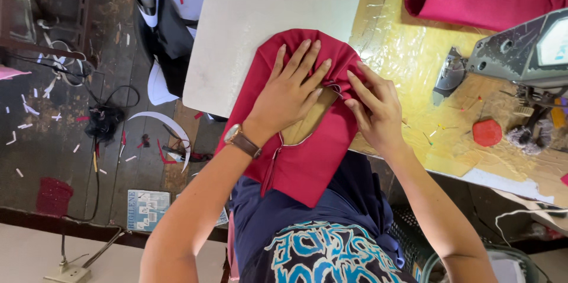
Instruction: The person aligns a red fabric piece over a cardboard template on a work table and secures the edges by inserting multiple pins. The person then briefly picks up a smartphone from their pocket and interacts with the screen.
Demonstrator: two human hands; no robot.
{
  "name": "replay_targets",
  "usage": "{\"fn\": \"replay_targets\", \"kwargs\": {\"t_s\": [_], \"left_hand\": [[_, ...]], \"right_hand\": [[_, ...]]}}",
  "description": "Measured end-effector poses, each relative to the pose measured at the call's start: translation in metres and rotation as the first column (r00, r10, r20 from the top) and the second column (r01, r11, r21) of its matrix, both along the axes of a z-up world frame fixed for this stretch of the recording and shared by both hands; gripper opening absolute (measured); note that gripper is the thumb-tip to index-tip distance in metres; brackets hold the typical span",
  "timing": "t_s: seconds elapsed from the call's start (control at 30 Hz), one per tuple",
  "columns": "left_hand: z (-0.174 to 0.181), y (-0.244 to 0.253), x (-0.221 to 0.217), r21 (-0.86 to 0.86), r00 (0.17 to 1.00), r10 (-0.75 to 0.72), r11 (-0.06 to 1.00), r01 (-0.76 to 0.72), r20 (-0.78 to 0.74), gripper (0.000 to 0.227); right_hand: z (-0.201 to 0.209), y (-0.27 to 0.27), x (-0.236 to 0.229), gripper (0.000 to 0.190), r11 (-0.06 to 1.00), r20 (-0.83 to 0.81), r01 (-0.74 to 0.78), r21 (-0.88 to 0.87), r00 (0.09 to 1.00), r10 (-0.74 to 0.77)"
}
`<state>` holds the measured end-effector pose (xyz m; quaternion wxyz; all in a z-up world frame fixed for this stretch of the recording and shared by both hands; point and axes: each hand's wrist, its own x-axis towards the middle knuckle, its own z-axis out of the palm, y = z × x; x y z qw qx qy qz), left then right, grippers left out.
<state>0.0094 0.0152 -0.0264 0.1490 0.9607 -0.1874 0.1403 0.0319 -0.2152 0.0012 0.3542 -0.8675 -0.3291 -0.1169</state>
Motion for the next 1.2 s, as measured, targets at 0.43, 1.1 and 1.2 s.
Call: {"fn": "replay_targets", "kwargs": {"t_s": [0.43, 1.1, 1.2], "left_hand": [[-0.007, 0.011, 0.007, -0.395, 0.989, -0.014, 0.918, -0.045, -0.146, 0.045], [0.039, 0.024, 0.013, -0.093, 0.853, 0.342, 0.909, -0.407, -0.393, 0.076], [0.040, 0.013, 0.038, -0.132, 0.866, 0.248, 0.933, -0.334, -0.434, 0.075]], "right_hand": [[0.014, 0.018, 0.037, 0.047, 0.952, -0.188, -0.277, 0.131, 0.936, 0.298], [0.004, 0.019, -0.017, 0.052, 0.995, -0.123, -0.059, -0.076, 0.991, 0.050], [0.006, 0.006, -0.031, 0.059, 1.000, -0.102, -0.022, -0.014, 0.995, 0.020]]}}
